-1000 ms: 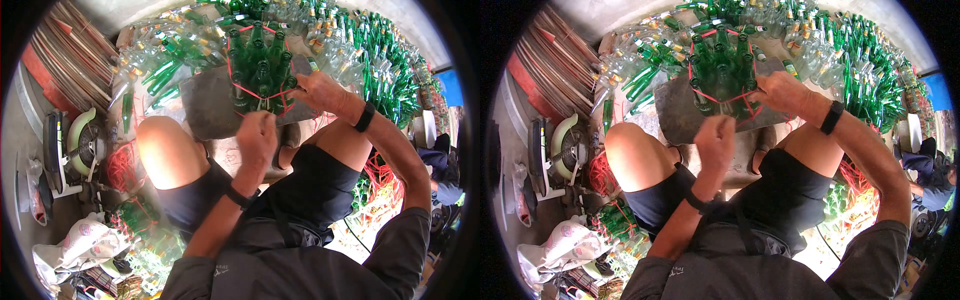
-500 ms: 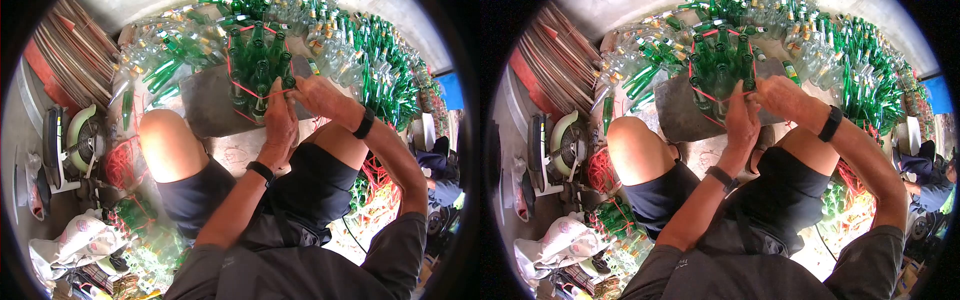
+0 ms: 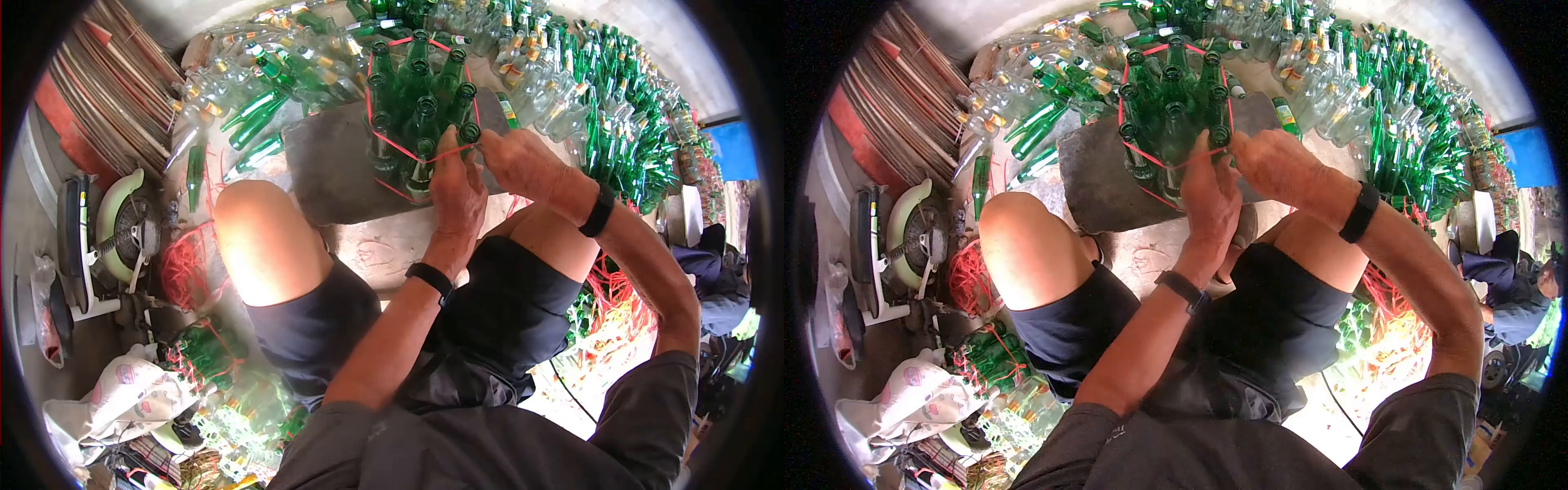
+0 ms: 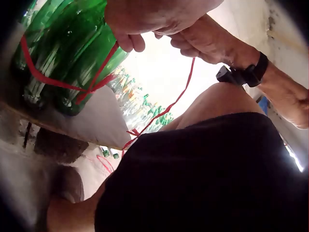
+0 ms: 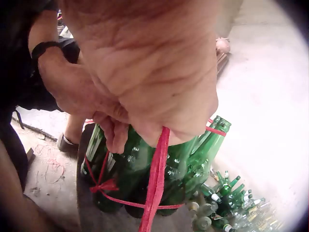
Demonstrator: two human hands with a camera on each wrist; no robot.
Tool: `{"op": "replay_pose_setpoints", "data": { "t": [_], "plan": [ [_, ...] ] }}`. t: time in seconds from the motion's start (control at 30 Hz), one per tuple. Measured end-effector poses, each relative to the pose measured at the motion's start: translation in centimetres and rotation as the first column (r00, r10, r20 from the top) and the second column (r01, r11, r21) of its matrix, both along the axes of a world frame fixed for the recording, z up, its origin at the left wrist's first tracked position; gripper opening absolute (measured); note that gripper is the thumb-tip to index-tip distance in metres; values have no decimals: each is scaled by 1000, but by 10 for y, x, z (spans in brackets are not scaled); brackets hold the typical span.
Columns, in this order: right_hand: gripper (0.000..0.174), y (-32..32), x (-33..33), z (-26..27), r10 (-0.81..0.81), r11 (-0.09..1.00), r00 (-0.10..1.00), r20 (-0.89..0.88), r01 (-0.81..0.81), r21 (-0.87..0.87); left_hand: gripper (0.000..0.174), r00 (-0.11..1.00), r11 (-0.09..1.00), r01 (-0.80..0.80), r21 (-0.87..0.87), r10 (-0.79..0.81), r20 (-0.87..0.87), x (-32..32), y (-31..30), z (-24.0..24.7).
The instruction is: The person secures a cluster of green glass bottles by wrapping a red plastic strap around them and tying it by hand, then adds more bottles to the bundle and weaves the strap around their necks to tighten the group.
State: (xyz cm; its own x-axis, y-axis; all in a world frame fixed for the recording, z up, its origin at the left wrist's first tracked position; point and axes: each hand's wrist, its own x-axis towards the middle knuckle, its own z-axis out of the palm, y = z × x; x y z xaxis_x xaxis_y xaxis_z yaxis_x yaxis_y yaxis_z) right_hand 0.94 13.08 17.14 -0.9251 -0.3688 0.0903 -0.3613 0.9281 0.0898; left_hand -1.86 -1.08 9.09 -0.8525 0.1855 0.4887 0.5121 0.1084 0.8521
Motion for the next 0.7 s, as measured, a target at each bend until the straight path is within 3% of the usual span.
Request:
{"op": "replay_pose_setpoints", "data": {
  "t": [0.07,0.13,0.17,0.3,0.37,0.47,0.63,0.7],
  "plan": [
    [21,-1,-1,2,7,1000,1000,-5,-7,-14,46,979,996,78,51,-86,183,3,-4,11],
    [21,-6,1,6,11,1000,1000,-10,-11,-28,44,992,998,48,29,-51,118,0,-3,6],
    [19,-9,2,7,-73,996,997,37,74,-39,43,999,1000,20,6,-20,49,-1,-2,4],
    [14,-22,4,17,-231,973,959,166,230,25,43,987,998,57,16,-58,150,-1,0,1],
    [14,-29,3,20,-198,980,964,179,193,45,49,1000,1000,-19,-12,19,14,0,1,-2],
    [16,-37,8,23,-145,988,970,196,134,71,56,998,999,9,31,-10,55,1,0,-2],
    [16,-49,7,28,-119,990,976,182,102,99,53,987,994,95,50,-100,124,3,-6,5],
    [6,-52,1,38,-81,991,984,157,62,119,54,979,992,115,51,-122,166,2,-5,2]
  ]
}}
